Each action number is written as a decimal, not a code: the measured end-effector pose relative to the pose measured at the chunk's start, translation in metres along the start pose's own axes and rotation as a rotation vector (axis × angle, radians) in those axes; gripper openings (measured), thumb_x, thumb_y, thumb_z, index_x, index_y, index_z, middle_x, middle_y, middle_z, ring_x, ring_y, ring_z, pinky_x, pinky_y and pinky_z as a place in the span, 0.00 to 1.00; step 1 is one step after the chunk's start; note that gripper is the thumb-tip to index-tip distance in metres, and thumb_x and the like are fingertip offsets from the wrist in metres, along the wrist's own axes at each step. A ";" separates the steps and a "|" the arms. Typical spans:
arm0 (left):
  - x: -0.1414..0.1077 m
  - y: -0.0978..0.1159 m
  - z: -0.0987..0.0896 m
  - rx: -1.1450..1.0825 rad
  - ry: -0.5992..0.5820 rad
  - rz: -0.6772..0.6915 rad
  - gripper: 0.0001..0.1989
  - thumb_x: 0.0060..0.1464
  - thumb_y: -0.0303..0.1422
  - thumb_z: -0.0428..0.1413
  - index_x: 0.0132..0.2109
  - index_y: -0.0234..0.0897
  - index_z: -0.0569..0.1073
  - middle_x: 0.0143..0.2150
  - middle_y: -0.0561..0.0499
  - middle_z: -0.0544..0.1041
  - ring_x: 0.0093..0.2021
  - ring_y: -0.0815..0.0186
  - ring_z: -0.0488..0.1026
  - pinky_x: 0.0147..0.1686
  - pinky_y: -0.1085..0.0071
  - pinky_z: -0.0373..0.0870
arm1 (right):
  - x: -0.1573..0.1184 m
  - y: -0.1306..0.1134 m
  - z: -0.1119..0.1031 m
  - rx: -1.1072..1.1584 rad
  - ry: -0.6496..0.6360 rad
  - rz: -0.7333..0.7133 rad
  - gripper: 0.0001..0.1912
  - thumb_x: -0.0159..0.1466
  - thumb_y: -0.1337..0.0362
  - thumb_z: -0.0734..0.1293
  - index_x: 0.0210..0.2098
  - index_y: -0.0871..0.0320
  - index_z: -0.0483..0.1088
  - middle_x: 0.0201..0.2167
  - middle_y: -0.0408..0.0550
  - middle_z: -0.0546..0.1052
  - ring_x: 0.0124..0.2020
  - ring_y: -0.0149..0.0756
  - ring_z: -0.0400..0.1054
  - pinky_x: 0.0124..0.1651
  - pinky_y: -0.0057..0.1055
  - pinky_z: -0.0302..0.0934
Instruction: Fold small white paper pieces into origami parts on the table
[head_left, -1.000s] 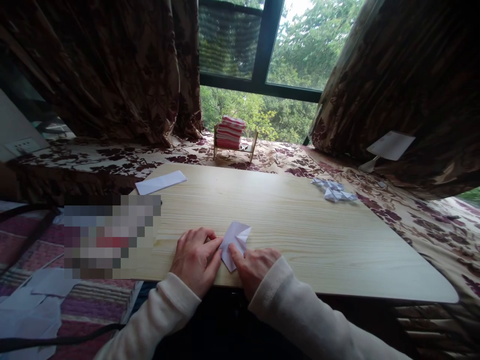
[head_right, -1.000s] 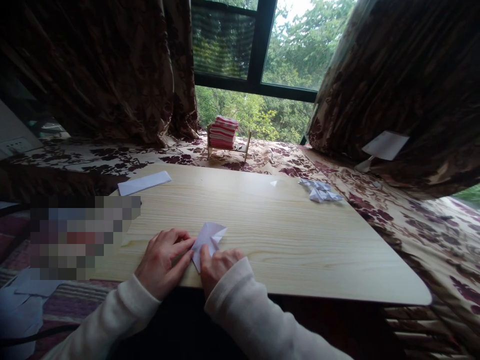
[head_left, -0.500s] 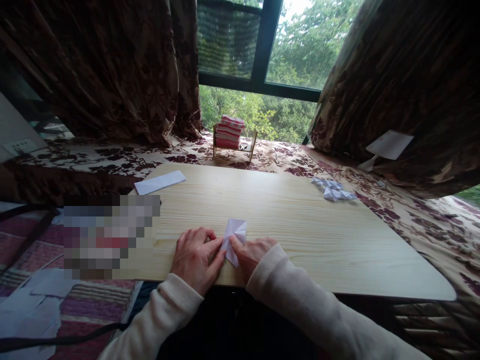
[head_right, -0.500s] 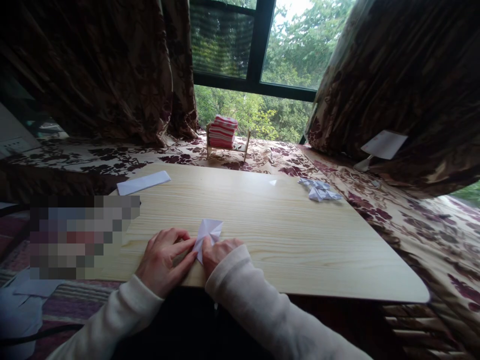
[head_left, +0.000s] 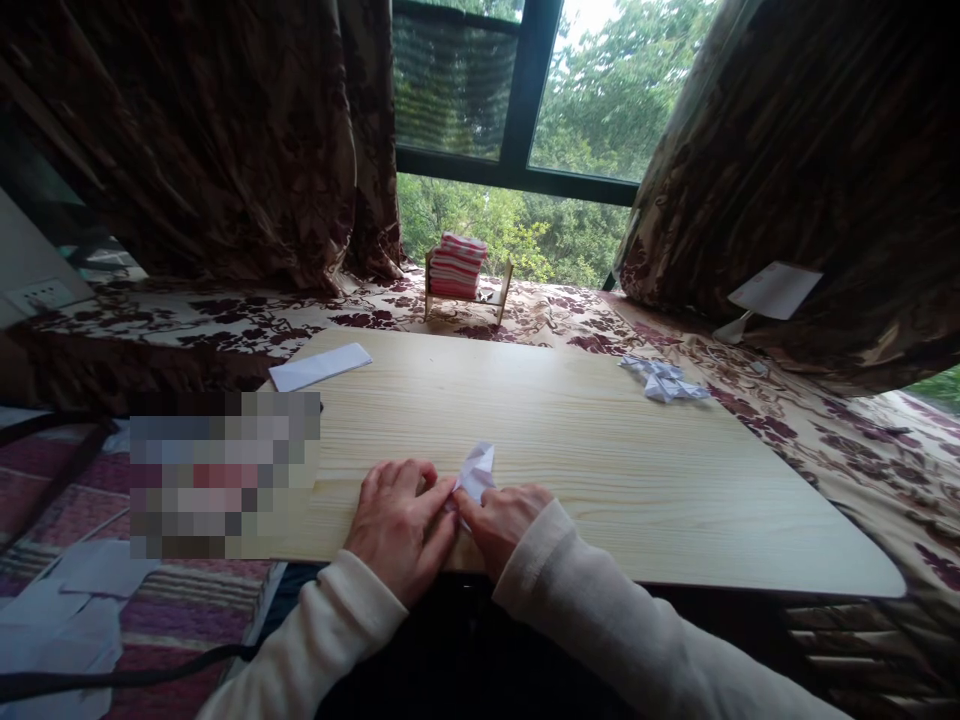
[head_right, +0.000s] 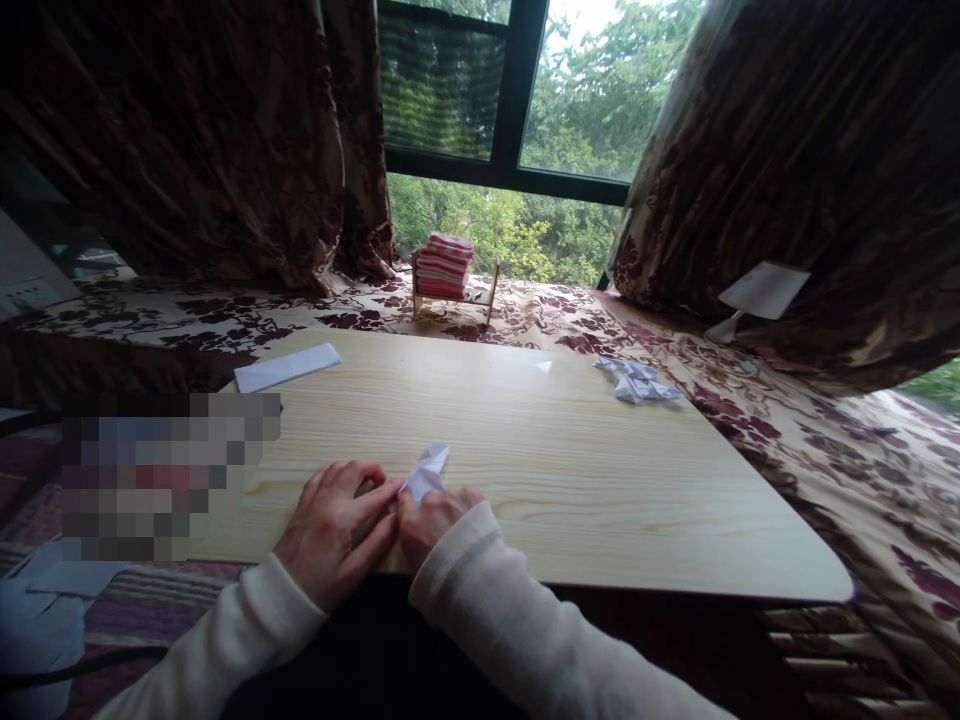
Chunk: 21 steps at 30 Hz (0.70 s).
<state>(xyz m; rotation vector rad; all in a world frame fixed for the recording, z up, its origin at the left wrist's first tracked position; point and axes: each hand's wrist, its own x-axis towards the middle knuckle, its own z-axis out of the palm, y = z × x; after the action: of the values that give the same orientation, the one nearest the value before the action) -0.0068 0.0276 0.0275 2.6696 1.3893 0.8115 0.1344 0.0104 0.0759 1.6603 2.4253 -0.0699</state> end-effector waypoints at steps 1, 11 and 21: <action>0.000 0.001 0.001 -0.002 -0.002 0.000 0.14 0.51 0.33 0.48 0.44 0.39 0.72 0.38 0.47 0.68 0.41 0.59 0.63 0.47 0.55 0.57 | 0.000 0.001 0.001 0.001 0.004 0.001 0.20 0.60 0.66 0.57 0.52 0.59 0.62 0.30 0.57 0.76 0.30 0.45 0.73 0.28 0.33 0.61; -0.004 0.005 0.003 0.053 0.036 0.011 0.15 0.52 0.33 0.48 0.47 0.39 0.71 0.41 0.46 0.70 0.45 0.58 0.64 0.51 0.50 0.51 | -0.007 0.011 0.002 0.043 -0.016 -0.040 0.24 0.55 0.67 0.60 0.52 0.61 0.60 0.35 0.54 0.76 0.34 0.45 0.72 0.29 0.32 0.61; -0.002 0.004 0.002 0.066 0.030 0.022 0.14 0.52 0.34 0.49 0.46 0.42 0.71 0.40 0.47 0.71 0.44 0.58 0.65 0.52 0.50 0.50 | -0.004 0.013 0.002 0.027 -0.021 -0.018 0.22 0.54 0.67 0.61 0.49 0.63 0.61 0.33 0.53 0.76 0.33 0.43 0.72 0.27 0.30 0.60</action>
<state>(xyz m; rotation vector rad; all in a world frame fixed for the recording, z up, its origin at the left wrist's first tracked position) -0.0033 0.0239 0.0257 2.7379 1.4200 0.8258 0.1486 0.0110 0.0755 1.6410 2.4342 -0.1220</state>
